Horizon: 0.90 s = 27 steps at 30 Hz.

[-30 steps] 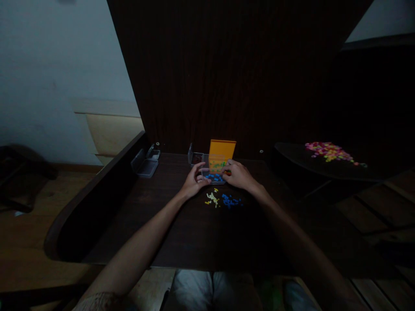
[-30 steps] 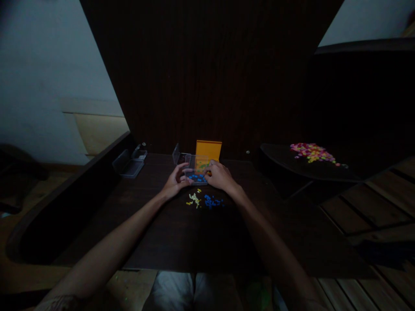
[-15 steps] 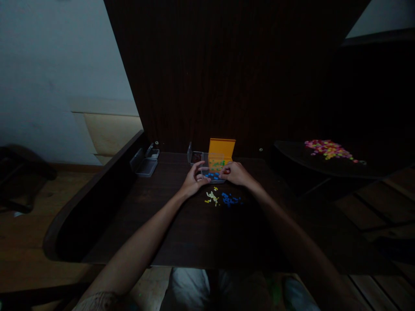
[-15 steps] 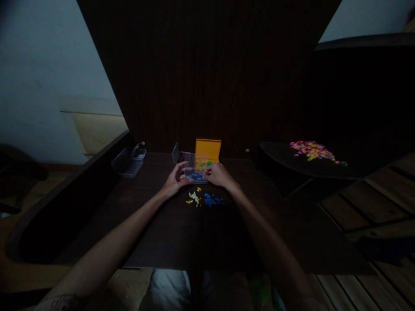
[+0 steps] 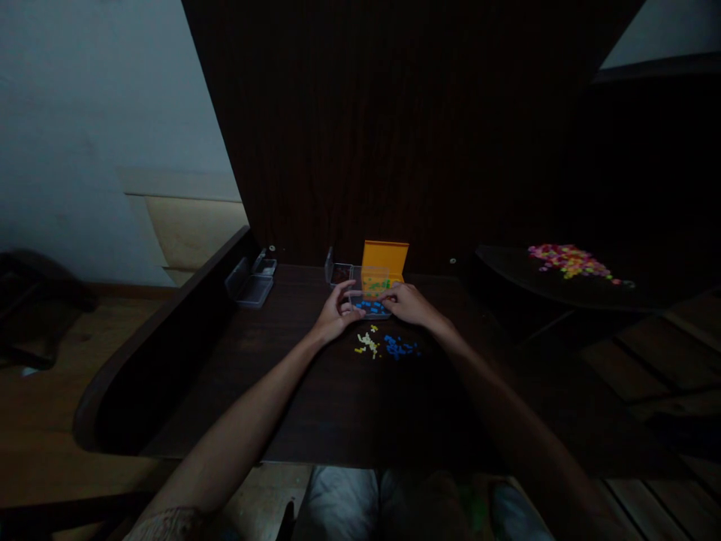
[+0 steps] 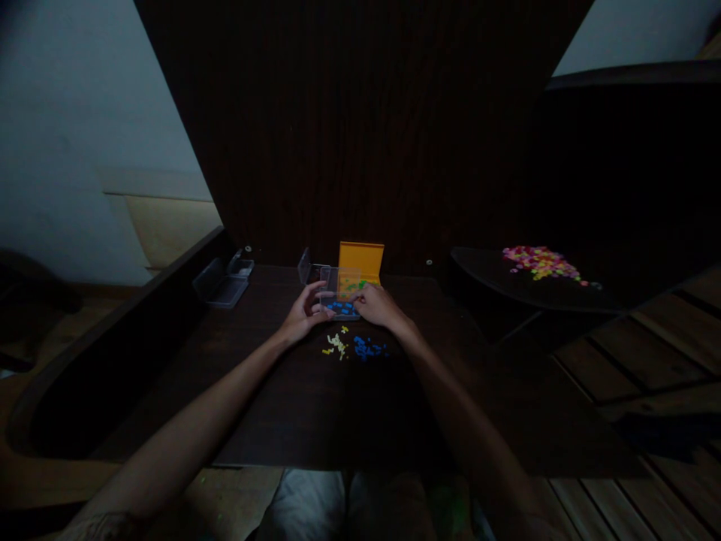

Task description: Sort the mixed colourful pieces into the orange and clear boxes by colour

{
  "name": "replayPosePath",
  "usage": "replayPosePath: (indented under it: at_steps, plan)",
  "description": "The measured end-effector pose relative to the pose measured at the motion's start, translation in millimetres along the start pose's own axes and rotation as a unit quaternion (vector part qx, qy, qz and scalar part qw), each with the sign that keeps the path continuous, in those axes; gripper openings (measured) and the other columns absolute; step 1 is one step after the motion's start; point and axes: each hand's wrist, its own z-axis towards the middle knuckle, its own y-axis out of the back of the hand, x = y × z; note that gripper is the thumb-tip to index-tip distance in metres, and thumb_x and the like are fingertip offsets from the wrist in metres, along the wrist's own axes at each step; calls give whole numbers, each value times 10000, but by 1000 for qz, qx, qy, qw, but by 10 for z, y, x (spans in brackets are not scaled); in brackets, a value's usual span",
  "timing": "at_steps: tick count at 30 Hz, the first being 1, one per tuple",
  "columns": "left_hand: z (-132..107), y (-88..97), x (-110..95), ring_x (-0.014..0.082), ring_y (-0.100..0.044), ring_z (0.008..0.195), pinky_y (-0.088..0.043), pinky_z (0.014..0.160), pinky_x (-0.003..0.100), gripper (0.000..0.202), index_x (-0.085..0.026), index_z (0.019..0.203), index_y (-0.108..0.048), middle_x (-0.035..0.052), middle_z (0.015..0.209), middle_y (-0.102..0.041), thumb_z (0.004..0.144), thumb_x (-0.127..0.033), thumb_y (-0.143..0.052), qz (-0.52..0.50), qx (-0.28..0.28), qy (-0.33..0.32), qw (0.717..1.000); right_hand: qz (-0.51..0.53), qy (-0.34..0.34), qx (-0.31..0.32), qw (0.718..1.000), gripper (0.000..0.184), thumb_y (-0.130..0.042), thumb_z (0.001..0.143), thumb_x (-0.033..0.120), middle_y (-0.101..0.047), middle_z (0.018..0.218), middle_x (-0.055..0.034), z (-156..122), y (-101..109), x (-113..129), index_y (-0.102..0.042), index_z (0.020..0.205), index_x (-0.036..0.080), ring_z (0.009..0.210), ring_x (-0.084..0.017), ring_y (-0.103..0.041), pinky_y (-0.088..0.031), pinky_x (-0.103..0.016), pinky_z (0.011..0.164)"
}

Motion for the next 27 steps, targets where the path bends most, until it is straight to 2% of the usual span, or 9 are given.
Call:
replayPosePath:
  at_steps: [4,8,13,15,16,18,20,24,27]
  plan:
    - [-10,-6,-12,68,-624,709,-541,769,286,759,-226,1289,-456,97,1229,-558,626,-159,-818,-2,2,2,1000,37,25,-27,999,246,-566,847,124,-667,825,-38,-58,32,-29,-770,964,195,731,-152,-586,-461,-269,718]
    - [0,-6,-8,71,-627,715,-537,767,282,759,-226,1280,-462,92,1222,-566,616,-158,-824,3,-8,4,1000,132,47,-57,989,223,-567,895,262,-637,829,-36,-201,51,-129,-736,1009,171,700,-143,-560,-448,-265,663]
    - [18,1,9,56,-612,693,-532,750,269,760,-230,1273,-461,86,1221,-572,610,-167,-827,7,-15,11,1000,170,26,-13,985,333,-605,873,419,-626,908,-58,-587,-4,-281,-701,1066,165,712,-156,-580,-493,-289,653]
    - [17,3,9,48,-607,684,-530,746,260,760,-224,1274,-461,83,1218,-571,610,-166,-826,7,-19,13,1000,156,31,32,987,377,-651,841,436,-636,1007,-83,-777,-31,-311,-686,1115,179,810,-181,-617,-528,-322,735]
    - [15,3,8,45,-606,681,-529,743,255,758,-222,1274,-461,81,1216,-572,610,-164,-825,7,-21,14,1000,146,43,46,987,400,-677,825,436,-637,1084,-96,-866,-43,-318,-680,1140,191,914,-203,-626,-528,-351,829]
    - [11,2,3,44,-604,681,-527,733,244,751,-218,1271,-465,80,1211,-576,613,-162,-823,7,-23,15,1000,122,66,63,988,473,-704,812,440,-608,1246,-109,-1019,-69,-319,-644,1227,220,1141,-249,-573,-463,-419,1007]
    - [8,0,-2,48,-607,687,-529,727,241,743,-215,1267,-471,81,1209,-580,615,-161,-823,7,-26,15,1000,107,71,68,989,560,-688,833,439,-525,1403,-115,-1121,-98,-318,-564,1342,240,1301,-276,-474,-387,-471,1100]
    - [7,-1,-7,53,-603,675,-531,712,244,733,-214,1259,-477,82,1193,-592,614,-159,-822,12,-35,12,999,95,71,83,989,563,-609,905,400,-424,1511,-100,-1183,-147,-327,-472,1431,252,1421,-288,-344,-319,-514,1155]
    - [5,3,-6,43,-587,658,-526,713,245,728,-215,1263,-483,80,1193,-590,619,-163,-819,22,-32,10,999,84,83,76,990,483,-582,927,357,-482,1470,-92,-1170,-145,-316,-519,1395,256,1395,-282,-391,-349,-505,1145]
